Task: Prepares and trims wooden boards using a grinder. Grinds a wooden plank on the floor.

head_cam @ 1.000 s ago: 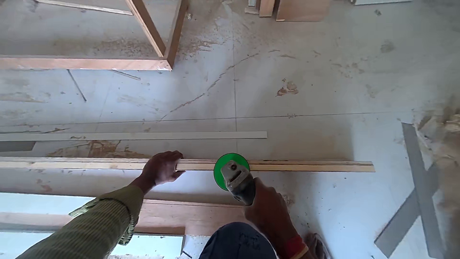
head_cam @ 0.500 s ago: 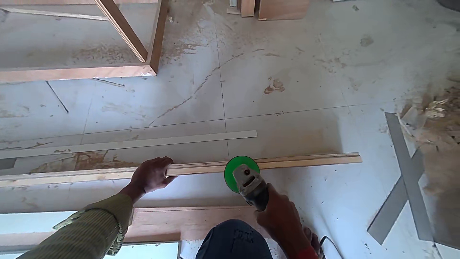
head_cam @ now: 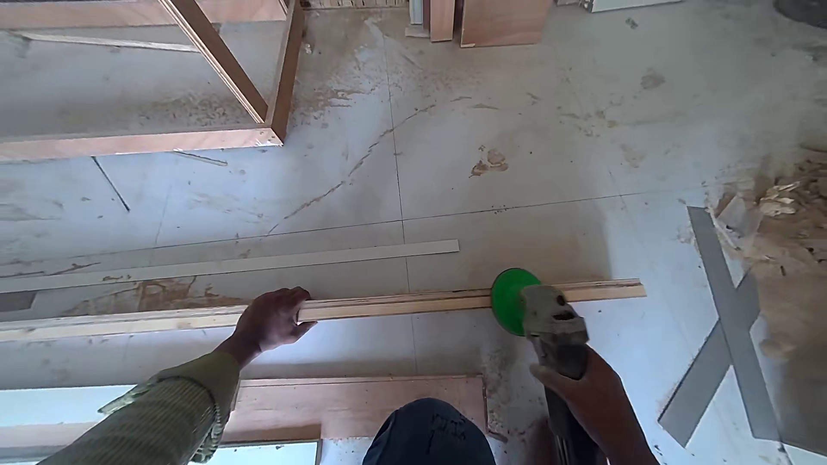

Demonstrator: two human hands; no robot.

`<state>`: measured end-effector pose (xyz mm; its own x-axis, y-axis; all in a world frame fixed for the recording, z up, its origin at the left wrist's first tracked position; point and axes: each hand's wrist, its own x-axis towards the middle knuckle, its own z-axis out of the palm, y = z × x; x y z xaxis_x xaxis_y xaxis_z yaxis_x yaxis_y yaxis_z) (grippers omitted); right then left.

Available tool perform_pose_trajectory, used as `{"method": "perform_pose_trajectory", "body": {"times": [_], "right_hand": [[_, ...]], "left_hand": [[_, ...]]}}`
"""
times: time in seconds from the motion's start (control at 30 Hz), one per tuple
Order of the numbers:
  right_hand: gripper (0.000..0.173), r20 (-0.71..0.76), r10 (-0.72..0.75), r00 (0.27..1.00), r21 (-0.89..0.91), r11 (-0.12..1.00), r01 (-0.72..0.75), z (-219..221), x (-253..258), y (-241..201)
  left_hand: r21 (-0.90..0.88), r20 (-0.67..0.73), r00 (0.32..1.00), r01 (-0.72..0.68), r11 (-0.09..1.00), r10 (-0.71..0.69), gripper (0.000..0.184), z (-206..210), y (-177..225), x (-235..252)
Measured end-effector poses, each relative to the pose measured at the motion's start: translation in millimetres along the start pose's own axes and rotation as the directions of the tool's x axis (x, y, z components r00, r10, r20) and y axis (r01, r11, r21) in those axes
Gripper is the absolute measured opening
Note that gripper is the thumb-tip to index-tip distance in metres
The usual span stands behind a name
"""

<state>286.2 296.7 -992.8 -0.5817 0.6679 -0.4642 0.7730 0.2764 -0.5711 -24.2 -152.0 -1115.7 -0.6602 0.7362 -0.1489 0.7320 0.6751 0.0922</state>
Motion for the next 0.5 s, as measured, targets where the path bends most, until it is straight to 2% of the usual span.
{"method": "perform_pose_trajectory", "body": {"times": [0.03, 0.07, 0.13, 0.2, 0.27, 0.33, 0.4, 0.5], "right_hand": [[0.065, -0.035, 0.009, 0.999, 0.2, 0.98, -0.002, -2, 2, 4], [0.066, -0.054, 0.032, 0.998, 0.424, 0.906, -0.007, -5, 2, 4], [0.057, -0.038, 0.076, 0.996, 0.751, 0.66, -0.021, -14, -1, -2], [0.052, 0.012, 0.021, 1.0, 0.929, 0.37, -0.019, -24, -4, -1], [0.058, 0.05, -0.102, 0.993, 0.999, 0.019, -0.049, -33, -4, 8], [0.06, 0.054, -0.237, 0.97, 0.962, -0.247, -0.113, -38, -5, 22], [0.06, 0.034, -0.367, 0.93, 0.886, -0.42, -0.198, -37, -7, 40], [0.059, -0.012, -0.535, 0.845, 0.782, -0.531, -0.325, -30, -11, 65]], "left_hand": [[0.005, -0.012, 1.0, -0.008, 1.0, 0.009, 0.046, 0, 0, 0], [0.001, -0.019, 1.0, -0.013, 1.0, 0.013, 0.046, 1, 1, 0], [0.001, -0.039, 0.999, -0.019, 1.0, 0.019, 0.046, 3, 2, 0], [0.035, -0.028, 0.999, -0.016, 0.999, 0.017, 0.049, 4, 1, -1], [0.062, -0.004, 1.0, -0.001, 0.998, 0.001, 0.051, 8, -1, -1], [0.044, 0.061, 0.997, 0.036, 0.998, -0.039, 0.052, 2, 4, 2], [0.013, 0.118, 0.99, 0.072, 0.997, -0.073, 0.05, -7, 11, 4], [0.008, 0.162, 0.983, 0.091, 0.996, -0.091, 0.053, -7, 9, 6]]}}
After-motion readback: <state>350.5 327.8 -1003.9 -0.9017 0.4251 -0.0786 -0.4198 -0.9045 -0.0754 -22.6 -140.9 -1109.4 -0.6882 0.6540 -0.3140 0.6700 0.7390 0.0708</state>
